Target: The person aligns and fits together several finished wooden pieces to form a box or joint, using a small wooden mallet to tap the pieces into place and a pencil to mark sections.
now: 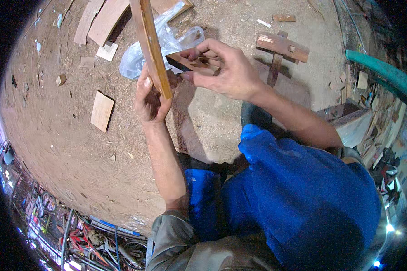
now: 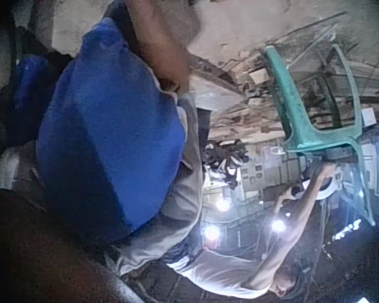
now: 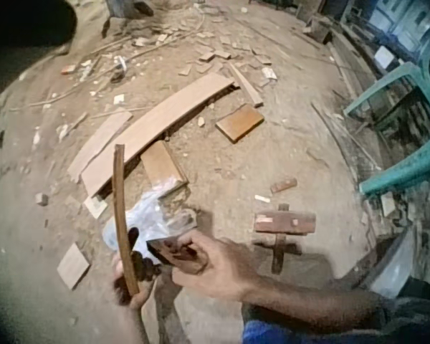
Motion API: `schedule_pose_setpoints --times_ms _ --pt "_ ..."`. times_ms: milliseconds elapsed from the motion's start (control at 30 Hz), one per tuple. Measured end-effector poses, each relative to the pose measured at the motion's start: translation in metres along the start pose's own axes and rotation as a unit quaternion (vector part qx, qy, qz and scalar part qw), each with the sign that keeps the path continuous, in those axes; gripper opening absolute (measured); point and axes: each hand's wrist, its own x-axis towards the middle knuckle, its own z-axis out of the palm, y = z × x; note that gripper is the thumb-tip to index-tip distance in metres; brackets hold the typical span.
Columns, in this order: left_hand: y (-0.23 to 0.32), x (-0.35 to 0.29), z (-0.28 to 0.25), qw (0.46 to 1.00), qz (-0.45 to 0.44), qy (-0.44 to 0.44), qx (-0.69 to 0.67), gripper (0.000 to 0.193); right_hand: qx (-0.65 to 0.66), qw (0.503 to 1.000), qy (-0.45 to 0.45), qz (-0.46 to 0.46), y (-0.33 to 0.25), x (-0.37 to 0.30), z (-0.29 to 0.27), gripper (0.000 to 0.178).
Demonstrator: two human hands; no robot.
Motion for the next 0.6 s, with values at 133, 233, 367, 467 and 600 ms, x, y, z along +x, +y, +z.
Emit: schedule_pose_setpoints --times_ms 133,233,367,467,600 --pt "0.001 0.004 0.012 0.996 -0.022 0.023 0.084 0.084 -0.023 1.0 0.015 0.0 -0.002 -0.001 -0.002 0.037" --pt "0.003 0.005 0.013 0.993 -0.031 0.031 0.113 0.091 -0.025 0.999 0.033 -0.029 0.0 -0.003 -0.002 0.039" --pt "0.005 0.002 0.012 0.993 -0.011 0.072 0.092 0.09 -0.048 0.998 0.009 -0.028 -0.005 -0.002 -0.004 0.036" --pt "0.007 0.001 0.001 0.998 -0.008 0.046 0.037 0.075 -0.042 0.998 0.011 -0.046 -0.003 -0.003 -0.003 0.036" --pt "0.006 0.005 0.001 0.999 -0.013 0.033 0.033 0.067 -0.041 0.998 0.007 -0.047 -0.002 -0.002 -0.006 0.036"
